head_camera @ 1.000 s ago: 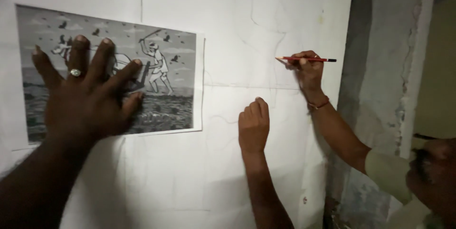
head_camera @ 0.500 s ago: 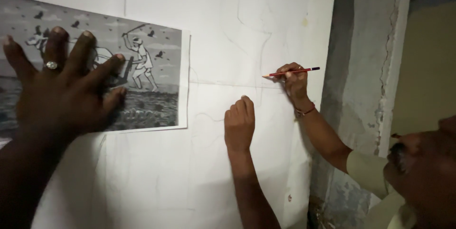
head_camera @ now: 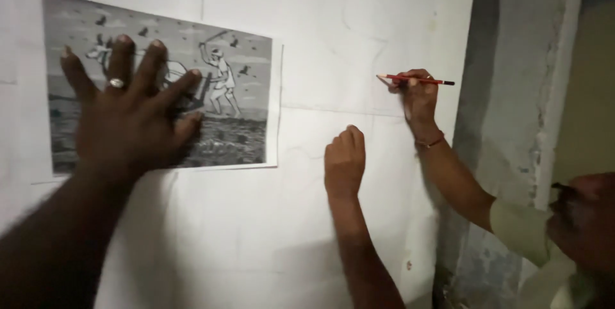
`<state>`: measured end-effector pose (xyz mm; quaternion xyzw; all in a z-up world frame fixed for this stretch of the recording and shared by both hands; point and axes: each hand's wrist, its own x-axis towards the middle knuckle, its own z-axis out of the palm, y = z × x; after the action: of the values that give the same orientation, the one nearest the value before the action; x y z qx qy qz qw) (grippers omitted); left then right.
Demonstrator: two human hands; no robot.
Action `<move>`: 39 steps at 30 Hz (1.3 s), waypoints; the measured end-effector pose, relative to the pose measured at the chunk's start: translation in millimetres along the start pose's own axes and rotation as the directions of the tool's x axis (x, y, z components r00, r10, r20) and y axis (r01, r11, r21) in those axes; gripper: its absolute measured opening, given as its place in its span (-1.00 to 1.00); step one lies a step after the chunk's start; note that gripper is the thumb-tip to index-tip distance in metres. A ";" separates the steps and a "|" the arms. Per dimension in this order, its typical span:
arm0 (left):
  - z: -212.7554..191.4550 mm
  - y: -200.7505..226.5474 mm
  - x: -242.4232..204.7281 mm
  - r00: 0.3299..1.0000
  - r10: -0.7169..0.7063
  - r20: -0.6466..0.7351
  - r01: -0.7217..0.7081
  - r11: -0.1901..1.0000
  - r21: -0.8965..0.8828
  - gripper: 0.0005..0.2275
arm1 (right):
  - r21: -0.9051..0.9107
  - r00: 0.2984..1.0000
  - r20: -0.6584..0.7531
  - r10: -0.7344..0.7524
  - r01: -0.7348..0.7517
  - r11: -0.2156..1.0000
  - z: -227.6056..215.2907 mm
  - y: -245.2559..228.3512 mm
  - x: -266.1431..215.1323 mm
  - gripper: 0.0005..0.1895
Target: Assisting in sketching a figure on a wall by holding a reference drawing.
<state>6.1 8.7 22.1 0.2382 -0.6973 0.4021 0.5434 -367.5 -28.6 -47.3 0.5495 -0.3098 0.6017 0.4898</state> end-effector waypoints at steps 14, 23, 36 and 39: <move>10.2 -4.3 5.4 0.994 -0.080 0.078 0.062 0.975 0.215 -0.42 | -0.219 0.997 0.064 -0.036 0.049 0.975 -0.5 0.6 7.2 -0.91; 3.9 -1.5 2.4 0.988 -0.102 0.118 0.077 0.976 0.203 -0.42 | -0.241 0.993 0.110 0.044 -0.017 0.970 -3.7 -2.4 4.1 -0.83; 6.8 2.6 3.5 0.997 -0.068 0.020 0.063 0.982 0.181 -0.43 | -0.784 0.960 0.249 -0.131 0.279 0.555 -4.8 31.6 78.0 -0.87; 7.5 2.6 1.6 0.998 -0.059 -0.003 0.058 0.986 0.156 -0.44 | -0.728 0.981 0.154 -0.119 0.194 0.657 -6.4 37.6 121.9 -0.84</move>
<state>-0.6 4.3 22.2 0.3008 -0.6569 0.4392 0.5340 -394.5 -4.7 75.2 0.3557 -0.5006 0.3541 0.7054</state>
